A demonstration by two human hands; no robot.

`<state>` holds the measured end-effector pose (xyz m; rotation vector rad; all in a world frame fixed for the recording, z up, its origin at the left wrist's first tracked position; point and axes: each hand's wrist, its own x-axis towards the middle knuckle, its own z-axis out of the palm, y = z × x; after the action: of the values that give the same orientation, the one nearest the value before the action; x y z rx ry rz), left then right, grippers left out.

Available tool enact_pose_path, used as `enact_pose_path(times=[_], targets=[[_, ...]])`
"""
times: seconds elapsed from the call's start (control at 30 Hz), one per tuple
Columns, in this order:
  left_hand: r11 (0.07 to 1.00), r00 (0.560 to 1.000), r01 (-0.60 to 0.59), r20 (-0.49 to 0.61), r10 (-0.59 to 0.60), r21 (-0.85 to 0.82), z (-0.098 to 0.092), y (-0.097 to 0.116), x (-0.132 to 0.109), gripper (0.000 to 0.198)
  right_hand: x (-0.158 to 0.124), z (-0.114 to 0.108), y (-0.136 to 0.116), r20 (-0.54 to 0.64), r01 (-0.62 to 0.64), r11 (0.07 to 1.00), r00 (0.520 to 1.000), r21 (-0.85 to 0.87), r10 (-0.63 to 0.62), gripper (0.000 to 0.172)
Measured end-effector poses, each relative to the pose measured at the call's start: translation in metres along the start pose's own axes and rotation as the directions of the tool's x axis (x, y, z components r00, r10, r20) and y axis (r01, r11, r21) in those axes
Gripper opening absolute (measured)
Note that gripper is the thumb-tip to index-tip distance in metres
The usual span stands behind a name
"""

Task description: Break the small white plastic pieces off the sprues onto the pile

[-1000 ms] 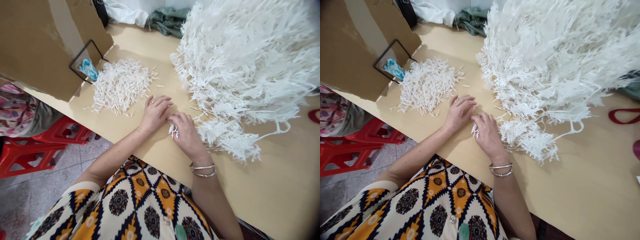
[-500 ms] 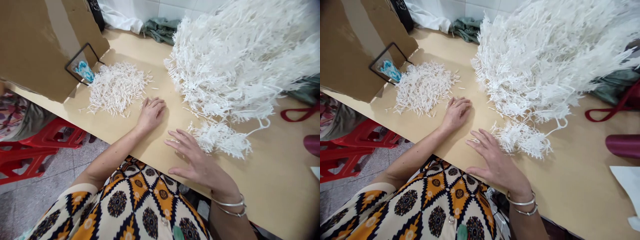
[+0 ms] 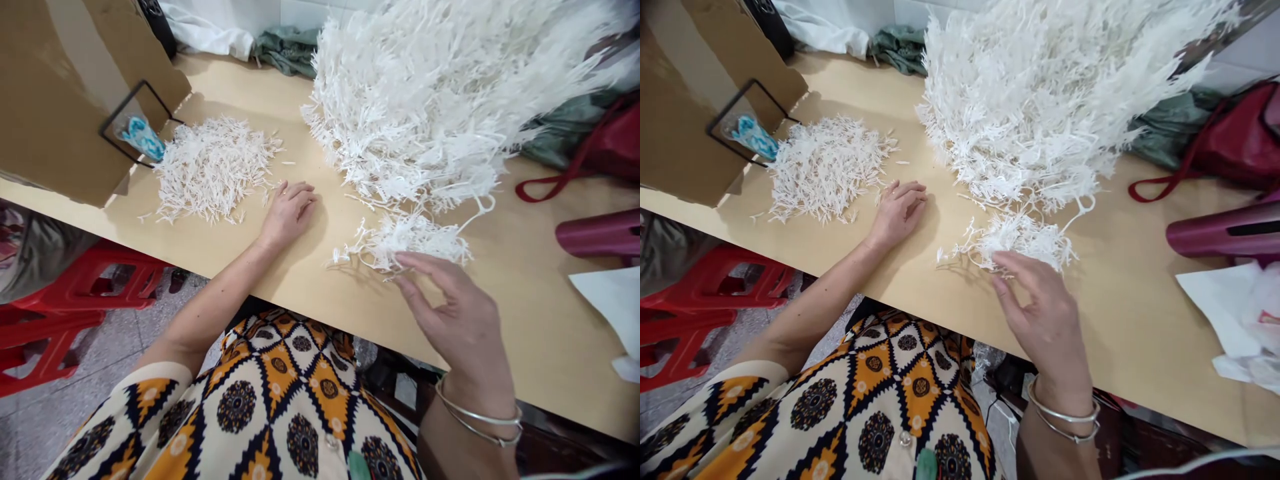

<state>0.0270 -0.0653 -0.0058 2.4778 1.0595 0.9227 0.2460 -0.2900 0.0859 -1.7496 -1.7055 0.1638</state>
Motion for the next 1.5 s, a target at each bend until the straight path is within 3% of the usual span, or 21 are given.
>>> enact_pose_path(times=[0.07, 0.13, 0.3, 0.37, 0.43, 0.63, 0.73, 0.83, 0.9, 1.1, 1.23, 1.33, 1.4, 1.43, 1.5], targets=[[0.996, 0.996, -0.084, 0.030, 0.084, 0.011, 0.003, 0.003, 0.000, 0.021, 0.005, 0.001, 0.004, -0.117, -0.116, 0.993, 0.987, -0.033, 0.111, 0.020], [0.980, 0.976, -0.194, 0.108, 0.190, 0.032, 0.009, 0.009, 0.003, 0.027, 0.014, 0.006, 0.006, -0.158, -0.132, 0.990, 0.980, -0.051, 0.122, 0.017], [0.899, 0.834, -0.437, 0.386, 0.394, 0.028, 0.031, 0.023, 0.030, 0.046, 0.036, 0.022, 0.000, -0.146, -0.031, 0.990, 0.989, -0.134, 0.012, 0.019], [0.900, 0.830, -0.434, 0.411, 0.378, 0.049, 0.036, 0.026, 0.040, 0.045, 0.035, 0.025, -0.001, -0.147, -0.029, 0.992, 0.989, -0.124, 0.011, 0.020], [0.915, 0.853, -0.398, 0.394, 0.343, 0.065, 0.038, 0.023, 0.044, 0.042, 0.031, 0.024, 0.003, -0.124, -0.019, 0.993, 0.992, -0.118, 0.005, 0.020], [0.937, 0.908, -0.339, 0.287, 0.304, 0.080, 0.017, -0.002, 0.026, 0.038, 0.029, 0.015, 0.020, -0.075, -0.015, 0.986, 0.997, -0.167, 0.003, 0.017], [0.930, 0.941, -0.298, 0.228, 0.249, 0.213, 0.003, -0.012, 0.016, 0.034, 0.039, 0.022, 0.016, -0.039, 0.003, 0.990, 0.999, -0.141, -0.009, 0.018], [0.927, 0.986, -0.167, 0.062, 0.156, 0.335, -0.005, -0.024, 0.010, 0.031, 0.053, 0.038, 0.008, -0.009, 0.041, 0.994, 0.999, -0.098, -0.042, 0.018], [0.944, 0.994, -0.077, -0.052, 0.098, 0.322, -0.006, -0.035, 0.009, 0.028, 0.063, 0.051, 0.002, 0.013, 0.078, 0.994, 0.997, -0.072, -0.078, 0.018], [0.974, 0.971, 0.120, -0.227, -0.075, 0.191, -0.014, -0.063, 0.014, 0.019, 0.083, 0.104, -0.010, 0.229, 0.282, 0.957, 0.938, -0.063, -0.261, 0.024], [0.979, 0.930, 0.098, -0.366, -0.026, 0.180, -0.039, -0.059, 0.015, 0.022, 0.081, 0.133, 0.000, 0.271, 0.391, 0.875, 0.909, -0.287, -0.317, 0.050], [0.977, 0.893, 0.073, -0.449, 0.025, 0.200, -0.044, -0.044, 0.013, 0.025, 0.080, 0.140, 0.015, 0.301, 0.424, 0.827, 0.896, -0.370, -0.325, 0.051], [0.974, 0.939, -0.009, -0.333, 0.086, 0.227, -0.034, -0.030, 0.009, 0.025, 0.081, 0.140, 0.022, 0.288, 0.404, 0.832, 0.907, -0.381, -0.308, 0.049], [0.968, 0.968, -0.104, -0.198, 0.151, 0.230, -0.027, -0.023, 0.008, 0.025, 0.082, 0.140, 0.024, 0.276, 0.395, 0.834, 0.911, -0.384, -0.305, 0.048], [0.946, 0.972, -0.234, 0.053, 0.228, 0.223, -0.011, -0.010, 0.006, 0.032, 0.083, 0.140, 0.026, 0.252, 0.397, 0.831, 0.914, -0.390, -0.319, 0.047]])
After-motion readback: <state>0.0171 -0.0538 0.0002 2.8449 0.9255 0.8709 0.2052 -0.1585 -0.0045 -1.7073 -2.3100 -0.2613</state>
